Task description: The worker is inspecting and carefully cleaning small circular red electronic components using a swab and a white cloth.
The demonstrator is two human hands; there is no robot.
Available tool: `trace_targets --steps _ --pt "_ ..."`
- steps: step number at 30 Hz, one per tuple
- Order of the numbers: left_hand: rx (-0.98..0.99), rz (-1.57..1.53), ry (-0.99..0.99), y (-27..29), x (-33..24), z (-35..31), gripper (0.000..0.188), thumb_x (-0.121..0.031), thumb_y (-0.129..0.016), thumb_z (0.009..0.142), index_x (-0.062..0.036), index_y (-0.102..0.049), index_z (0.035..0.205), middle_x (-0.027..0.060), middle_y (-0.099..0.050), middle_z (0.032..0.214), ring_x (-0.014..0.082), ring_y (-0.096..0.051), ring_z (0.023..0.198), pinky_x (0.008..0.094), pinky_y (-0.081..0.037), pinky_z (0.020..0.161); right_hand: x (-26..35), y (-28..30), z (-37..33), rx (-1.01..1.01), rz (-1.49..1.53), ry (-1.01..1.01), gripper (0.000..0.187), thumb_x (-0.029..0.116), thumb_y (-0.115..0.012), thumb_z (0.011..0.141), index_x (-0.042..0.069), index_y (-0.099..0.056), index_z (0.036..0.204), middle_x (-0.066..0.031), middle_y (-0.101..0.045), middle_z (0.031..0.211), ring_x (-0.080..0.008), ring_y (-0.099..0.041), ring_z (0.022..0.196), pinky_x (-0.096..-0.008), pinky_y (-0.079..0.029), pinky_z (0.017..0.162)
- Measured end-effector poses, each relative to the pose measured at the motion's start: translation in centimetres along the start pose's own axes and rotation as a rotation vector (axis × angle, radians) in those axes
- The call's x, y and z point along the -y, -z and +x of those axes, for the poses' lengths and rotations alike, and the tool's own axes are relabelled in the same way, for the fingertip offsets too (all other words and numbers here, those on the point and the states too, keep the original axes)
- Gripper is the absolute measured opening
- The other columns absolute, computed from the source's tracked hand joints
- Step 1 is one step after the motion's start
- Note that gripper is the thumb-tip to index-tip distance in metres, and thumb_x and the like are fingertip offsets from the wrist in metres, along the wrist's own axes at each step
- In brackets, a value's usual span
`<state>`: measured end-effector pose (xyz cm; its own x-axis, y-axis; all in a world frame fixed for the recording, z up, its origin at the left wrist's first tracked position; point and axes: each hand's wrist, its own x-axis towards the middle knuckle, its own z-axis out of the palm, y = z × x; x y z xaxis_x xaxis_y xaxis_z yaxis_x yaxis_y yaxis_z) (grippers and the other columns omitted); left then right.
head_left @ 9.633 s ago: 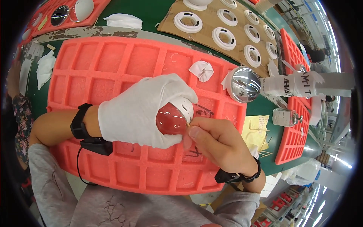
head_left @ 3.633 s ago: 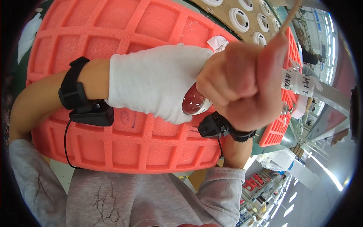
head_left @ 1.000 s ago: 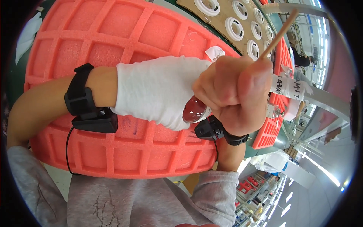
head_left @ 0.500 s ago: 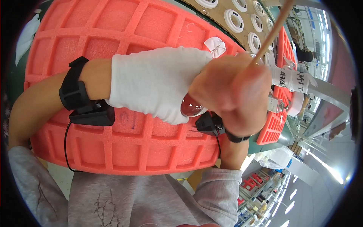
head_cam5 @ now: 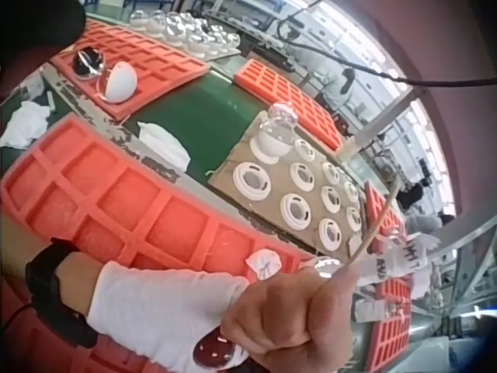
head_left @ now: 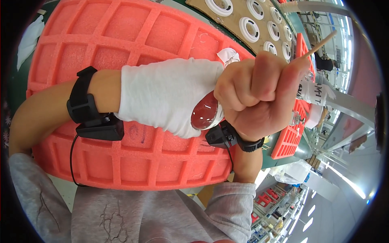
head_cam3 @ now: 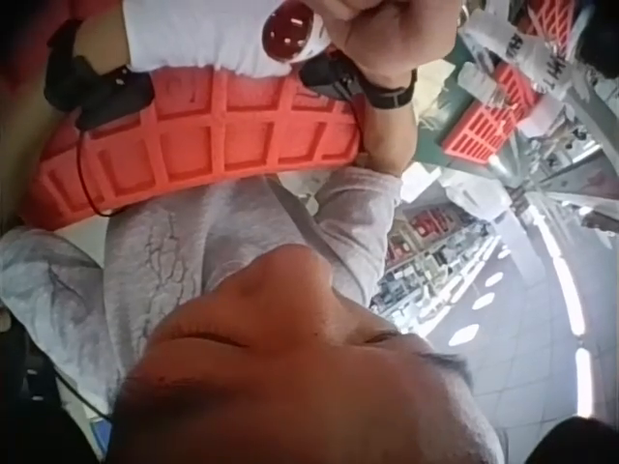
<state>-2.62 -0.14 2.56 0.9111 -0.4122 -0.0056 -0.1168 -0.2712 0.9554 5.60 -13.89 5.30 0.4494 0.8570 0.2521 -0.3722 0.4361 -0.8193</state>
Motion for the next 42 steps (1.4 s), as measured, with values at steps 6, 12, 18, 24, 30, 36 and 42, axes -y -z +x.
trace_targets --steps 6,12,18,24,30,36,42 --pt "-0.113 0.033 -0.177 -0.7 1.0 -0.1 0.025 -0.018 -0.072 0.078 -0.0016 -0.061 0.094 0.0148 -0.064 0.085 0.0324 -0.063 0.078 0.0405 -0.052 0.068 0.6 -0.5 0.3 -0.010 -0.054 -0.128 0.057 0.051 -0.030 0.109 0.013 -0.032 0.067 0.0076 -0.023 0.051 -0.0059 -0.014 0.040 -0.0249 -0.013 0.038" --pt "-0.045 -0.116 -0.062 0.0 0.6 -1.1 0.021 -0.020 -0.076 0.084 -0.0066 -0.069 0.099 0.0048 -0.070 0.089 0.0166 -0.064 0.081 0.0348 -0.052 0.072 0.6 -1.4 -0.3 -0.027 -0.041 -0.195 0.057 0.051 -0.032 0.109 0.012 -0.032 0.067 0.0072 -0.025 0.051 -0.0058 -0.015 0.040 -0.0254 -0.014 0.038" --pt "-0.005 0.049 -0.060 -0.6 0.2 0.1 0.034 -0.014 -0.076 0.072 -0.0013 -0.059 0.099 0.0168 -0.065 0.087 0.0354 -0.064 0.080 0.0420 -0.053 0.072 0.8 -1.3 -0.6 -0.012 0.045 -0.214 0.057 0.051 -0.032 0.109 0.012 -0.033 0.066 0.0069 -0.025 0.052 -0.0058 -0.016 0.040 -0.0254 -0.014 0.038" --pt "0.011 -0.124 0.035 -0.2 -0.7 -0.8 0.036 -0.013 -0.076 0.072 -0.0016 -0.058 0.101 0.0174 -0.066 0.088 0.0361 -0.065 0.083 0.0429 -0.053 0.073 0.9 -0.8 -0.8 0.038 0.119 -0.219 0.057 0.050 -0.033 0.109 0.013 -0.033 0.065 0.0066 -0.026 0.053 -0.0057 -0.017 0.040 -0.0254 -0.014 0.039" --pt "-0.098 0.020 -0.134 -1.1 0.1 -0.9 0.037 -0.013 -0.076 0.071 -0.0015 -0.057 0.101 0.0172 -0.066 0.089 0.0369 -0.065 0.083 0.0425 -0.053 0.073 1.1 -0.9 -0.9 0.072 0.182 -0.240 0.057 0.050 -0.034 0.109 0.013 -0.033 0.065 0.0063 -0.026 0.053 -0.0056 -0.018 0.040 -0.0255 -0.015 0.039" --pt "-0.070 -0.095 -0.088 -1.2 1.0 0.0 0.033 -0.013 -0.074 0.072 -0.0013 -0.056 0.097 0.0156 -0.064 0.084 0.0365 -0.063 0.080 0.0425 -0.051 0.070 1.2 1.4 0.3 0.117 0.176 -0.246 0.058 0.050 -0.035 0.109 0.013 -0.033 0.064 0.0061 -0.026 0.054 -0.0056 -0.018 0.041 -0.0255 -0.015 0.039" --pt "-0.039 -0.064 -0.106 -1.1 0.6 -0.2 0.025 -0.014 -0.072 0.073 -0.0029 -0.057 0.089 0.0133 -0.062 0.079 0.0338 -0.062 0.076 0.0419 -0.049 0.067 1.1 0.1 0.4 0.180 -0.315 -0.159 0.055 0.045 -0.031 0.110 0.012 -0.032 0.066 0.0063 -0.024 0.054 -0.0053 -0.018 0.041 -0.0258 -0.016 0.039"
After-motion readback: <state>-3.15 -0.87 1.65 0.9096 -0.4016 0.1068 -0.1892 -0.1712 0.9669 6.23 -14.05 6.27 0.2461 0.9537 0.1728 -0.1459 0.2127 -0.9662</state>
